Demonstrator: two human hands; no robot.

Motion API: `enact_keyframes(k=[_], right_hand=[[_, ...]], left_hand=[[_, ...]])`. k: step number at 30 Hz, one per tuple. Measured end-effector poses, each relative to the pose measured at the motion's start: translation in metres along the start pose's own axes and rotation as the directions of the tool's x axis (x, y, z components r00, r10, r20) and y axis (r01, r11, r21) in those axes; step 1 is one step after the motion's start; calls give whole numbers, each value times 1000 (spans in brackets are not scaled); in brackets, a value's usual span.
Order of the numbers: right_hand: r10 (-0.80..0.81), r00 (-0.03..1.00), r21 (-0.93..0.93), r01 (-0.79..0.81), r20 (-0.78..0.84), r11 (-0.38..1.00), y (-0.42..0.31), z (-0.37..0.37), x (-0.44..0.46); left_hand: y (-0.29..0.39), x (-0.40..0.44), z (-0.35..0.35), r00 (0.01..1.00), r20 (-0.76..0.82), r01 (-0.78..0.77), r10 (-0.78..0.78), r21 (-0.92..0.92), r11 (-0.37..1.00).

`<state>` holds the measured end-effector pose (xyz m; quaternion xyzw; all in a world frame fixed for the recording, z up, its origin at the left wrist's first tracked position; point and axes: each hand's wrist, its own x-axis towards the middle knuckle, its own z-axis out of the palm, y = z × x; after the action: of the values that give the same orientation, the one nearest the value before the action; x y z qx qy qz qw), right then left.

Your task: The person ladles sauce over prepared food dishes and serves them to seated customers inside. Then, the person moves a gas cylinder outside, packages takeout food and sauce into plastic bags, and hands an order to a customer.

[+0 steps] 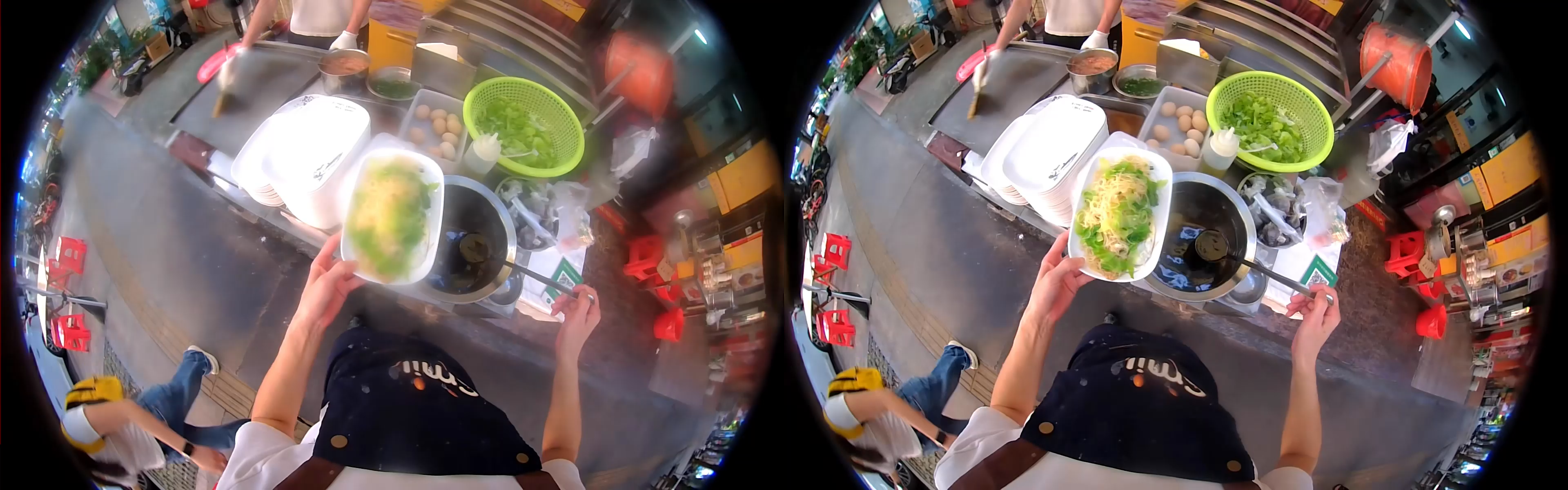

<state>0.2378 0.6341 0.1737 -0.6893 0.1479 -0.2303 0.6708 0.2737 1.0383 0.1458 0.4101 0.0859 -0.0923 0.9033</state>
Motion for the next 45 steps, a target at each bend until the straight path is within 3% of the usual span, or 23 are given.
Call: enact_keyframes(k=[33,45], right_hand=[[42,998,8,-42,-39,999,3,24,-17],[-47,998,-35,45,-46,998,-14,24,-11]], left_hand=[[22,62,-35,999,3,-42,42,-5,999],[30,65,-28,999,46,4,-4,-4,1000]])
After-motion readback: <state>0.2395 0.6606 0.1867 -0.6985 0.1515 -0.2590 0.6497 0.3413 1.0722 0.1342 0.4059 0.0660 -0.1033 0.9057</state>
